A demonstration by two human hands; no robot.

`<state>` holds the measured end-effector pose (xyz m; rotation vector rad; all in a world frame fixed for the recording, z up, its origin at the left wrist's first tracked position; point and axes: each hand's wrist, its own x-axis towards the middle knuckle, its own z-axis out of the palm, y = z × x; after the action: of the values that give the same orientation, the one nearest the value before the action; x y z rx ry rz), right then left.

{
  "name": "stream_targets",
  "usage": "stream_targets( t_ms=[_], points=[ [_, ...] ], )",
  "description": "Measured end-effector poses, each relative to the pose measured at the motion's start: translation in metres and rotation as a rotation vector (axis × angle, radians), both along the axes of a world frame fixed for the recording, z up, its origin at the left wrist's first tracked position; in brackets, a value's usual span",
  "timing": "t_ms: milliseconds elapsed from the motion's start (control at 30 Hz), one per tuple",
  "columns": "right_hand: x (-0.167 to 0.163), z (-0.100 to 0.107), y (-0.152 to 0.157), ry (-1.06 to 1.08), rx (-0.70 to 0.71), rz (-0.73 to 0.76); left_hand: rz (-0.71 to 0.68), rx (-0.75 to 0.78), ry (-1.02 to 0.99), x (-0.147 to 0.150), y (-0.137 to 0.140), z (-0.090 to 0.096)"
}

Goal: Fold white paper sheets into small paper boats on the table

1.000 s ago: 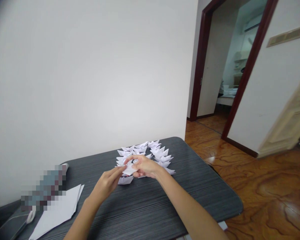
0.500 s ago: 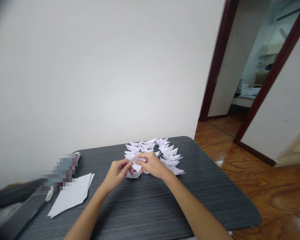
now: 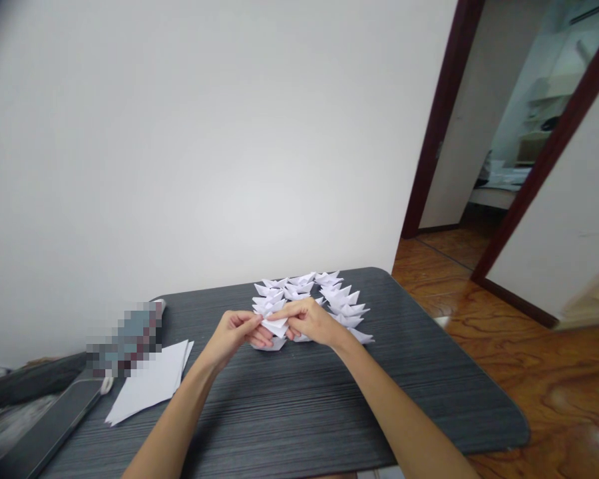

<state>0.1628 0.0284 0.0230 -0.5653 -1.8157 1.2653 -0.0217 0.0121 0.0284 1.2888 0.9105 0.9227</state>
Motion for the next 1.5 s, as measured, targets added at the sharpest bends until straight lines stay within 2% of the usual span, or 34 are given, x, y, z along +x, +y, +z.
stream_targets(
  t_ms=[233,433,533,633,800,867,1100,1200,1367,1500],
  points=[
    [0.002,-0.002,0.000,-0.020,0.031,-0.024,-0.071,0.000,0.047,0.000,-0.002,0.003],
    [0.005,0.004,0.000,-0.172,0.241,-0.088,-0.041,-0.045,-0.008,0.004,-0.001,-0.004],
    [0.006,0.004,0.000,-0.233,0.285,-0.095,0.001,-0.077,-0.046,0.007,0.001,-0.008],
    [0.004,0.004,-0.001,-0.223,0.259,-0.097,0.035,-0.071,-0.072,0.008,0.001,-0.009],
    [-0.001,0.003,-0.003,-0.063,0.098,-0.177,0.041,-0.039,-0.129,0.009,0.000,-0.007],
    [-0.001,0.003,-0.002,-0.054,0.097,-0.182,0.035,-0.032,-0.118,0.009,0.000,-0.007],
    [0.005,0.003,0.002,-0.169,0.331,-0.165,0.016,-0.022,-0.087,0.008,0.000,-0.011],
    [0.005,0.004,0.001,-0.176,0.309,-0.148,0.019,-0.016,-0.093,0.009,0.000,-0.012],
    [0.003,0.005,-0.002,-0.107,0.193,-0.108,-0.003,-0.029,-0.093,0.009,-0.001,-0.010],
    [0.006,0.005,-0.002,-0.072,0.102,-0.035,0.004,0.016,-0.039,0.007,-0.002,-0.007]
  ],
)
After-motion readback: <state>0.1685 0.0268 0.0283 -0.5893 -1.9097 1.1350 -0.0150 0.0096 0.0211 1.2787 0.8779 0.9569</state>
